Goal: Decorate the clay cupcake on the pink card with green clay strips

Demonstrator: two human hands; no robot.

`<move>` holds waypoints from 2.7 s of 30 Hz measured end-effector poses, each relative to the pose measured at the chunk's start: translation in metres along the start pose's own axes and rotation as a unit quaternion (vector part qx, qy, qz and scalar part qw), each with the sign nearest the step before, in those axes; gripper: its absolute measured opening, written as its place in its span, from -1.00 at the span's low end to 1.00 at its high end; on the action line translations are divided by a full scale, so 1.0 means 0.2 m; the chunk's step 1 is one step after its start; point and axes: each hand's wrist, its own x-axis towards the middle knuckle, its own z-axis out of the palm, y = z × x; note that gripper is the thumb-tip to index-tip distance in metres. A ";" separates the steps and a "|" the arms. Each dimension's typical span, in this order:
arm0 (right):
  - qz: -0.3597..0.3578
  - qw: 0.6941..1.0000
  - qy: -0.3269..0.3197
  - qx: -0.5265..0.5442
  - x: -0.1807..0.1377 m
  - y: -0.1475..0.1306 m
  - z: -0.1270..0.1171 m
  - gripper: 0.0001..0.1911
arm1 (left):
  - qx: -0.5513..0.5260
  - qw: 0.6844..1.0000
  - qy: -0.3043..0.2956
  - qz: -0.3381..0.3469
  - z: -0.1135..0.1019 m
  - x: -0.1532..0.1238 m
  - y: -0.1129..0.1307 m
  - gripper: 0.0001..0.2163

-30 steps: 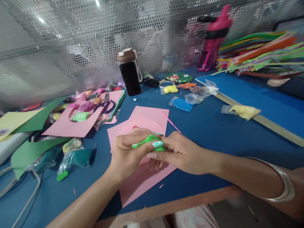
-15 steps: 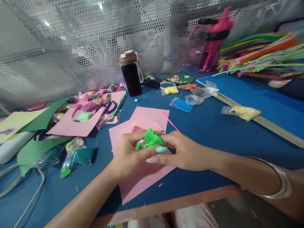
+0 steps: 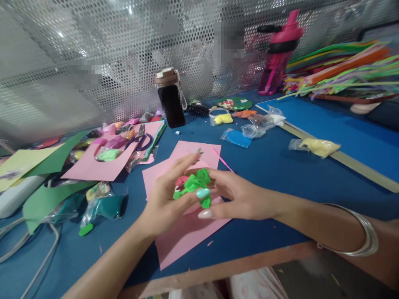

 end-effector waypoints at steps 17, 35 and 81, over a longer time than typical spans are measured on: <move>0.054 0.998 -0.005 0.029 0.01 -0.03 -0.05 -0.66 | 0.009 0.959 0.281 0.028 -0.05 0.02 -0.03 -0.67; 0.030 0.989 -0.039 -0.139 0.00 -0.04 -0.01 -0.77 | 0.100 0.987 0.124 0.015 -0.01 -0.01 -0.01 -0.84; 0.006 0.986 0.037 -0.160 0.00 -0.02 -0.04 -0.53 | 0.294 0.927 0.037 0.230 -0.01 0.01 0.03 -0.95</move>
